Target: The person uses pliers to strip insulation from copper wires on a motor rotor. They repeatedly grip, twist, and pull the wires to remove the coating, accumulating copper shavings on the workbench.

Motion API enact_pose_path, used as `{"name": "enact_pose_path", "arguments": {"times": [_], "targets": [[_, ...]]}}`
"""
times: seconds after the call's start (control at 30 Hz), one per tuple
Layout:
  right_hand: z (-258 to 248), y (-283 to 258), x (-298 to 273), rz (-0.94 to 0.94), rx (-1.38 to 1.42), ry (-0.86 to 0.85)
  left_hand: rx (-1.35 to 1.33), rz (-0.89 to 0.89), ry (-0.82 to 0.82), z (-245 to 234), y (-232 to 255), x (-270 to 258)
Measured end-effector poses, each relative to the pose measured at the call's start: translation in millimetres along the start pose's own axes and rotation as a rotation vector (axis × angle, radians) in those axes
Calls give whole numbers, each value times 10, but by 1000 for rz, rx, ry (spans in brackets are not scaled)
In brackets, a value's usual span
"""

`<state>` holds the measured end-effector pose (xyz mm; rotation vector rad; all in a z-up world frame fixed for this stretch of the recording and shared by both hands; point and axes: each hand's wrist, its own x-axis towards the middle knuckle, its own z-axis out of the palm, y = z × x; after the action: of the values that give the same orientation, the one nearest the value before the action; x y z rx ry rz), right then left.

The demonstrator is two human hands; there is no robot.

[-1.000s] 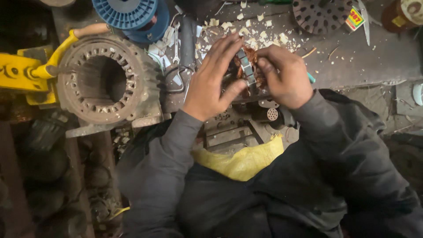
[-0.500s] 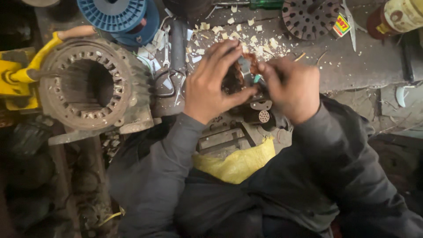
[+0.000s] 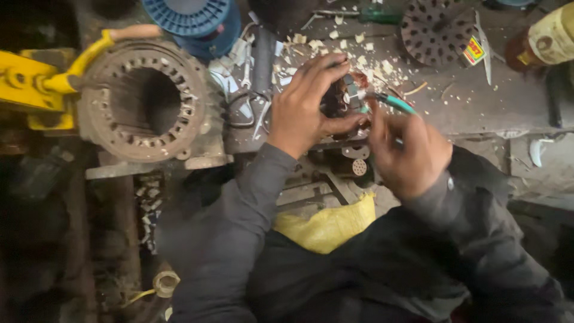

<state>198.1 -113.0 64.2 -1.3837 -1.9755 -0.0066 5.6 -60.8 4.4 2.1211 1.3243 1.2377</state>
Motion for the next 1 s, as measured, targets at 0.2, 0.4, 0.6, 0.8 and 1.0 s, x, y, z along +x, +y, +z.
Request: {"name": "enact_pose_path", "arguments": {"times": [0.2, 0.4, 0.6, 0.8, 1.0], "targets": [[71, 500, -129, 190, 47, 11, -29, 7, 9, -64, -23, 3], [279, 1020, 57, 632, 378, -144, 1, 41, -27, -67, -39, -35], [55, 1366, 210, 213, 115, 114, 62, 0, -31, 17, -186, 8], [288, 1486, 152, 386, 332, -61, -34, 23, -56, -29, -242, -18], [552, 1104, 317, 166, -28, -164, 5, 81, -85, -71, -140, -32]]}}
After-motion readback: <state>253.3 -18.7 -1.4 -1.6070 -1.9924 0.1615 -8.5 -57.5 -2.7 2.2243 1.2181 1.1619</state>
